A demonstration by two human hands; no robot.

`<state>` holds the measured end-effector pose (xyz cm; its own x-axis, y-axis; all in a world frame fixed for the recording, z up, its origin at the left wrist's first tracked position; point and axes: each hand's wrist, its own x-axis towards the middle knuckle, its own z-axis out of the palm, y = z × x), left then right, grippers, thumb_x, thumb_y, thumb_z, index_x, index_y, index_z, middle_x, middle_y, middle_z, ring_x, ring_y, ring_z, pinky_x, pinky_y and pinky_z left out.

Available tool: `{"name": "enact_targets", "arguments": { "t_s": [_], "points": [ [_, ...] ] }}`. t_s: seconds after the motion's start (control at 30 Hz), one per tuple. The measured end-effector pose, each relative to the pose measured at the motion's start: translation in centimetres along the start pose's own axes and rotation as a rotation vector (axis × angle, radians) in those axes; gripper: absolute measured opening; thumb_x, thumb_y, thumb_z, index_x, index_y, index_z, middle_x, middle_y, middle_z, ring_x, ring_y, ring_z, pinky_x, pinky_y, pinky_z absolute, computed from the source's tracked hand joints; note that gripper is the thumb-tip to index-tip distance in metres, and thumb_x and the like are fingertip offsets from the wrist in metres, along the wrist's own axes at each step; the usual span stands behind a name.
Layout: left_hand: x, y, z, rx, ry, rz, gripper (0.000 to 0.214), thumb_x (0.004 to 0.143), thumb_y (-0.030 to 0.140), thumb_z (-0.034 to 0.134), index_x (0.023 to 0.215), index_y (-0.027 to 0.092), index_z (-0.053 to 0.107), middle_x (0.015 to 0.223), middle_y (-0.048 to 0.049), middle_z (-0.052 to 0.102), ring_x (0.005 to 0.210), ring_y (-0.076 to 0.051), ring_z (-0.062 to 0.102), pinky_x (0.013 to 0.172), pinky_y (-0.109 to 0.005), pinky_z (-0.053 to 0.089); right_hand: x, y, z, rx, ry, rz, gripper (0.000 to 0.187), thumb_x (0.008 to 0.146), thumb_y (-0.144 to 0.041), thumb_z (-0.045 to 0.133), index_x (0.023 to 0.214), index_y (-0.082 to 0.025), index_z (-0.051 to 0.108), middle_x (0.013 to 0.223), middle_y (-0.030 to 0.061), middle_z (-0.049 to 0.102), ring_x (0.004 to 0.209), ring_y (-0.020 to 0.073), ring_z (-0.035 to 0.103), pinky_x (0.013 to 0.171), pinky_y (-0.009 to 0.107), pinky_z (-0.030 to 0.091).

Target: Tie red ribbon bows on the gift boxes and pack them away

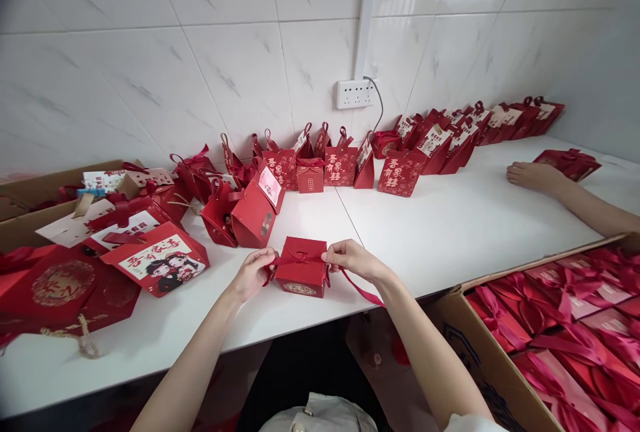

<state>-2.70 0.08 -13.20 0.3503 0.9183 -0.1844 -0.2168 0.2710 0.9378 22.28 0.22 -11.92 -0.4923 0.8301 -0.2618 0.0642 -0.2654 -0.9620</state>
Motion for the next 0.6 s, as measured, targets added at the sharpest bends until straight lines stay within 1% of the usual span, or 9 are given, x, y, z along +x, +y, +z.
{"name": "enact_targets", "arguments": {
  "t_s": [0.1,0.2,0.27,0.33,0.37,0.4,0.47,0.53,0.6],
  "points": [
    [-0.8,0.3,0.3,0.024,-0.013,0.005,0.033,0.070,0.034,0.064,0.055,0.018,0.040,0.057,0.0033,0.040,0.053,-0.009,0.038,0.050,-0.023,0.031,-1.3,-1.1,-0.2,-0.153,-0.057,-0.025,0.040,0.067,-0.052,0.072,0.064,-0.013,0.061,0.059,-0.0015,0.052,0.058,0.0101,0.043,0.060,0.027,0.035],
    [-1.8,0.6,0.6,0.081,-0.056,-0.009,0.031,0.074,0.036,0.061,0.057,0.017,0.043,0.059,0.0024,0.045,0.052,-0.009,0.039,0.050,-0.024,0.032,-2.8,-2.5,0.2,-0.251,-0.112,-0.086,0.040,0.073,-0.054,0.067,0.071,-0.014,0.065,0.065,0.0002,0.055,0.060,0.0112,0.045,0.060,0.027,0.037],
    [-2.5,0.8,0.8,0.134,-0.083,-0.019,0.029,0.078,0.036,0.060,0.059,0.017,0.047,0.060,0.0013,0.050,0.054,-0.010,0.042,0.052,-0.024,0.033,-3.4,-3.3,1.1,-0.277,-0.106,-0.165,0.038,0.076,-0.053,0.064,0.073,-0.015,0.066,0.083,0.0057,0.062,0.068,0.0137,0.051,0.065,0.029,0.041],
    [-3.0,1.2,1.0,0.192,-0.106,-0.028,0.028,0.080,0.035,0.059,0.061,0.016,0.051,0.063,0.0003,0.054,0.057,-0.011,0.046,0.055,-0.024,0.034,-3.6,-3.7,2.3,-0.291,-0.078,-0.238,0.034,0.079,-0.050,0.062,0.073,-0.016,0.066,0.106,0.0100,0.063,0.082,0.0185,0.058,0.074,0.032,0.045],
    [-3.2,1.5,1.2,0.220,-0.117,-0.034,0.027,0.080,0.035,0.059,0.062,0.016,0.053,0.064,-0.0002,0.056,0.059,-0.011,0.048,0.057,-0.024,0.035,-3.5,-3.7,2.9,-0.293,-0.062,-0.258,0.032,0.080,-0.048,0.061,0.073,-0.017,0.067,0.112,0.0104,0.063,0.089,0.0211,0.059,0.079,0.034,0.045],
    [-3.4,1.7,1.3,0.243,-0.127,-0.039,0.027,0.080,0.035,0.060,0.062,0.016,0.054,0.065,-0.0006,0.058,0.061,-0.012,0.050,0.058,-0.024,0.036,-3.4,-3.6,3.6,-0.294,-0.044,-0.266,0.031,0.082,-0.047,0.059,0.074,-0.018,0.067,0.114,0.0102,0.063,0.094,0.0229,0.060,0.081,0.035,0.045],
    [-3.7,2.2,1.6,0.293,-0.148,-0.053,0.026,0.079,0.035,0.061,0.063,0.016,0.054,0.066,-0.0013,0.060,0.064,-0.013,0.053,0.061,-0.025,0.038,-2.9,-2.9,4.8,-0.319,0.028,-0.280,0.028,0.085,-0.044,0.056,0.076,-0.020,0.068,0.103,0.0088,0.068,0.092,0.0232,0.061,0.080,0.035,0.046],
    [-4.0,2.5,1.8,0.348,-0.165,-0.077,0.027,0.079,0.037,0.060,0.063,0.016,0.053,0.065,-0.0015,0.060,0.064,-0.014,0.054,0.061,-0.025,0.039,-2.4,-2.0,5.8,-0.383,0.163,-0.303,0.026,0.086,-0.042,0.054,0.078,-0.021,0.068,0.087,0.0065,0.071,0.080,0.0211,0.062,0.076,0.034,0.047],
    [-4.1,2.8,1.9,0.415,-0.176,-0.095,0.029,0.081,0.040,0.057,0.064,0.017,0.049,0.058,0.0009,0.056,0.057,-0.012,0.051,0.056,-0.024,0.037,-2.0,-1.1,6.5,-0.450,0.327,-0.334,0.022,0.085,-0.038,0.056,0.077,-0.023,0.069,0.078,0.0046,0.071,0.074,0.0205,0.061,0.076,0.035,0.045]
  ]
}}
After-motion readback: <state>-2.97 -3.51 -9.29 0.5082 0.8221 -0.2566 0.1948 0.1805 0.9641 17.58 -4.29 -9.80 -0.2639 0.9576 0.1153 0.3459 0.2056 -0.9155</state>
